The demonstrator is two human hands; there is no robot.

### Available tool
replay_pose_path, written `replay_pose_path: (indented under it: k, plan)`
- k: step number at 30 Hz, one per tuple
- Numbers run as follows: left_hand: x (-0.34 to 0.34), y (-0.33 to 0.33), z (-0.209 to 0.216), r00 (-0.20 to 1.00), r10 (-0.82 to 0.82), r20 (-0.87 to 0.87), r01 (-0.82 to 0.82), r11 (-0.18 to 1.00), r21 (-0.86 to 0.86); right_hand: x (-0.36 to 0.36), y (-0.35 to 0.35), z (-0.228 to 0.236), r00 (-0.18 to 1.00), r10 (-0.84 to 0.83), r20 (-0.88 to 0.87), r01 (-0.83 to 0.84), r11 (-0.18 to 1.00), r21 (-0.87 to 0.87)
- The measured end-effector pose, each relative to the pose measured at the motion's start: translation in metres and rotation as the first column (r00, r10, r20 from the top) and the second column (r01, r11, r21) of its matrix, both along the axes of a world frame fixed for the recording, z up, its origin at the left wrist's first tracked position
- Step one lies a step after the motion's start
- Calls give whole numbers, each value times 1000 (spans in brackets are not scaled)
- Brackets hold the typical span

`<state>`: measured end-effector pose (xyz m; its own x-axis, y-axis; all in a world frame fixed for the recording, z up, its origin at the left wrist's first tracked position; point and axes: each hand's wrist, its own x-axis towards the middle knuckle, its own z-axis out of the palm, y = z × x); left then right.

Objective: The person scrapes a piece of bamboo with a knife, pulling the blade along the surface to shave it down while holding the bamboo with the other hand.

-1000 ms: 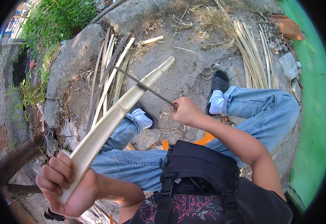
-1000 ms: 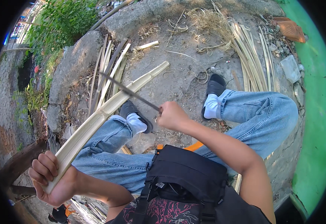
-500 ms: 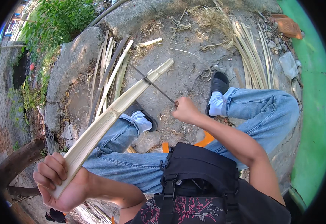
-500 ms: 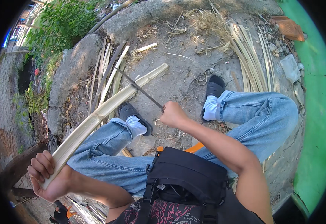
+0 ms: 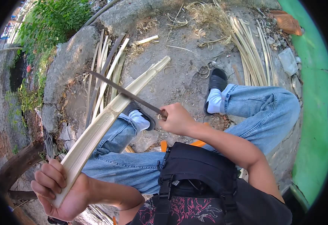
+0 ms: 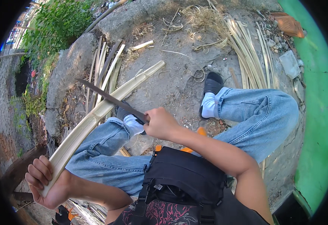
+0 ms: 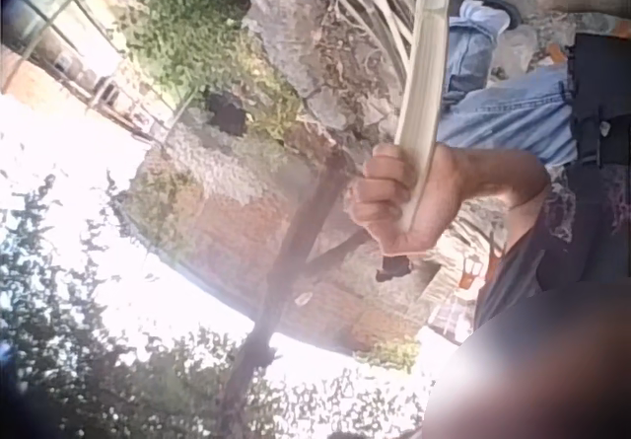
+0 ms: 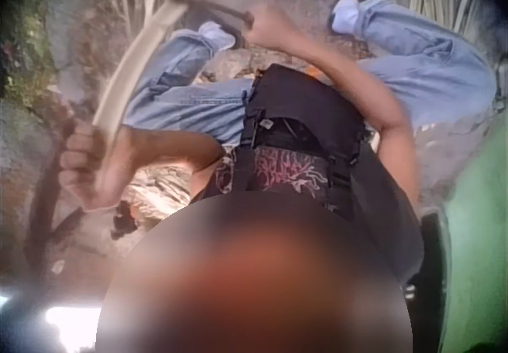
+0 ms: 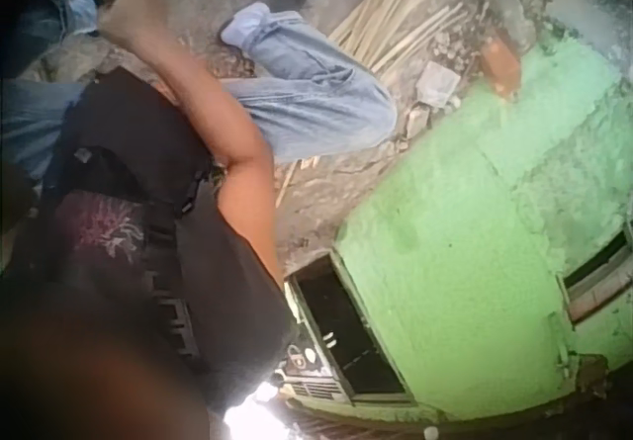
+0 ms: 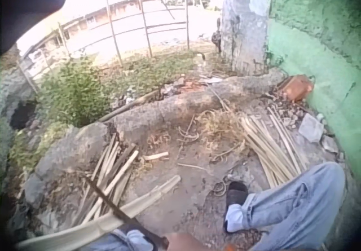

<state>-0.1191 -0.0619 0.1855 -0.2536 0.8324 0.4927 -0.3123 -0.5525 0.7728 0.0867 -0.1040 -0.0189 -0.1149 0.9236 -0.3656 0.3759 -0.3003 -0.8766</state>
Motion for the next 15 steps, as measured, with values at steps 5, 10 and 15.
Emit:
replay_pose_path:
  k: [5,10,15]
  plan:
    - [6,-2,3,998,-65,-10,65,998,11,44,10,-82,982,-83,169,130,948,-291]
    - [-8,8,-3,995,102,18,-102,995,8,12,23,-29,986,-78,151,94,990,-103]
    - [3,-1,5,998,-61,-10,61,998,9,33,-2,-68,998,-46,48,53,986,-158]
